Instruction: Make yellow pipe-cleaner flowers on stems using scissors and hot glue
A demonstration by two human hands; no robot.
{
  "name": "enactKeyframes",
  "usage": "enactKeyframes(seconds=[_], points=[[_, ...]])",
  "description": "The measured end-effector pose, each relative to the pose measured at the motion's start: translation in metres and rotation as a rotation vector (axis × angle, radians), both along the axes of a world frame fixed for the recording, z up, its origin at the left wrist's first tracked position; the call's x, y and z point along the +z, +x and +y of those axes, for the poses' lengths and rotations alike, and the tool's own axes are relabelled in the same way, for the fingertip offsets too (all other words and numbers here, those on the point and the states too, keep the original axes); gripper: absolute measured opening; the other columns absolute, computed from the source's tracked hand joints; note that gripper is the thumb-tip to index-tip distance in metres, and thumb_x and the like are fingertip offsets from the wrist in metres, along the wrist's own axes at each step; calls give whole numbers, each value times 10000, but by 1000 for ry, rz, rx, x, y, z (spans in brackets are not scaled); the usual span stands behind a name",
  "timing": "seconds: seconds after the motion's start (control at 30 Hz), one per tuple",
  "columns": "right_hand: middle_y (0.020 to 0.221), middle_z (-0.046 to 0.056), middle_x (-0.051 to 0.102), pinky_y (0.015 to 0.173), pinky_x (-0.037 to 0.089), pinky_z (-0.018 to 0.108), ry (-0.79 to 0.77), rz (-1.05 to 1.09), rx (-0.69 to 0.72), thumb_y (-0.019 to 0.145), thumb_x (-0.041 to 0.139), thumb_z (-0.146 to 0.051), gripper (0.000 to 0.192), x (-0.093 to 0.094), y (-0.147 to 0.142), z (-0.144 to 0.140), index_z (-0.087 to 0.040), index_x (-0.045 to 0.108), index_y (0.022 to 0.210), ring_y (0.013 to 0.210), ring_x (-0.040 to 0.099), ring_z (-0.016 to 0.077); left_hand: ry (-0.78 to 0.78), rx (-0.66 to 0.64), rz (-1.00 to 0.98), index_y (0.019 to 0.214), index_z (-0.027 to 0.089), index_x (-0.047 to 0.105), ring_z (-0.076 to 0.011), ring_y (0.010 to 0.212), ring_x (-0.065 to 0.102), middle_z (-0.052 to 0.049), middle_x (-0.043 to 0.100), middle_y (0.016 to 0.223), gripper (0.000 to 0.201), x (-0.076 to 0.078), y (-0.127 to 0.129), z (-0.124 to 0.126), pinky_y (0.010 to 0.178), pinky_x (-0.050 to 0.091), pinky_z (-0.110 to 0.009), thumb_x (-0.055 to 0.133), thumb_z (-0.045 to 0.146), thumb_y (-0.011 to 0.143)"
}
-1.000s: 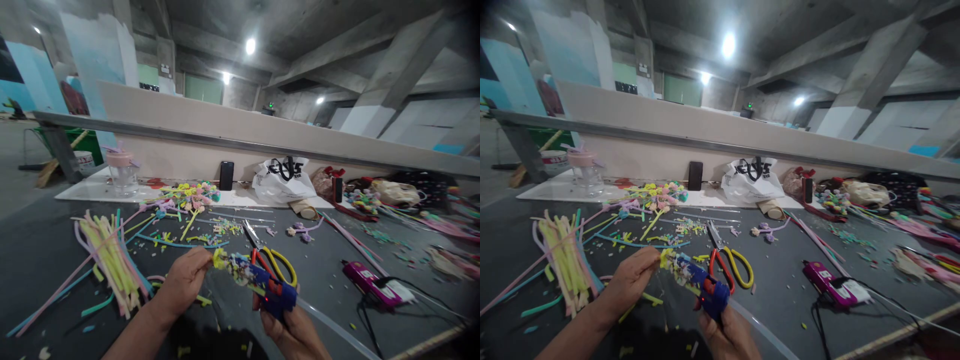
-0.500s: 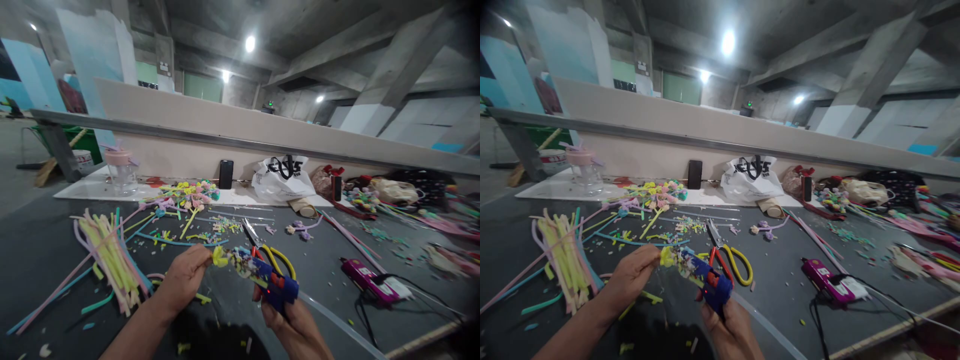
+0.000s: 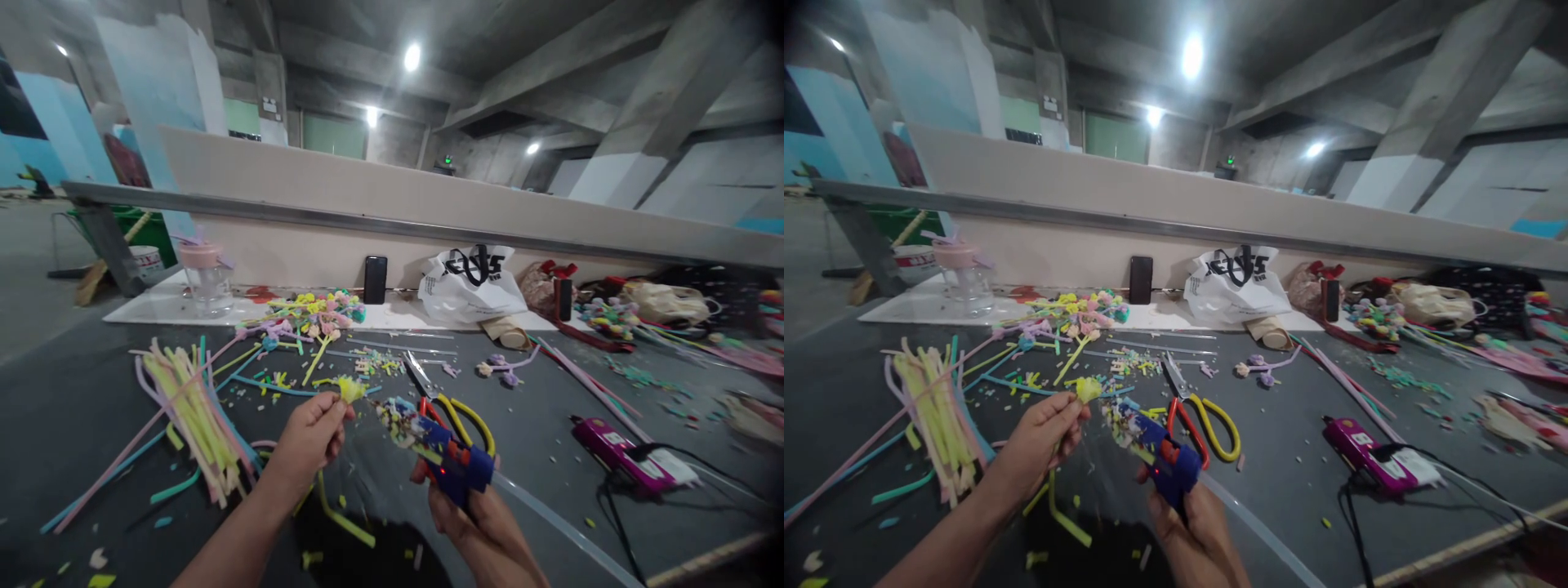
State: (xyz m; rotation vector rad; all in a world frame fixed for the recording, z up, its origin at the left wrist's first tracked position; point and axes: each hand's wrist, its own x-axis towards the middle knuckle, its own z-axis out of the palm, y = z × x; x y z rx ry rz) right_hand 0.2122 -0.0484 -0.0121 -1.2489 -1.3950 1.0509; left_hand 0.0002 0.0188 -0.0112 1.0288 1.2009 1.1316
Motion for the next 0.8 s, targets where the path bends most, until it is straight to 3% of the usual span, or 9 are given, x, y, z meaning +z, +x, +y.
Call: enactKeyframes(seconds=[0.2,0.4,0.57,0.8], points=[[823,52,650,694,437,337,-19,-230,-6,733,570,-439,297,3,-10,1,-238,668,928,763,552,246,260,57,421,696,182,566,-104,408,431,51,446,460,275,-3,-5,0,425,307,-201,411,384,800],[859,52,652,680,439,313,-8,-273,30,786,477,-464,319,6,-14,0,-238,646,936,786,558,242,546,108,770,623,182,527,-134,575,487,17,483,558,262,4,-6,-4,548,339,-225,381,268,823],[871,57,638,670,451,304,29,-327,23,791,480,-397,259,3,-15,3,-212,626,897,808,558,239,664,117,840,578,189,425,-125,599,452,14,461,592,291,1,-5,-4,579,325,-227,346,240,854],[785,48,601,645,443,304,24,-372,-3,780,459,-358,228,7,-23,7,-188,594,851,732,533,215,693,81,844,590,193,372,-123,606,426,18,421,606,279,-1,-6,-7,586,309,-237,339,232,864]])
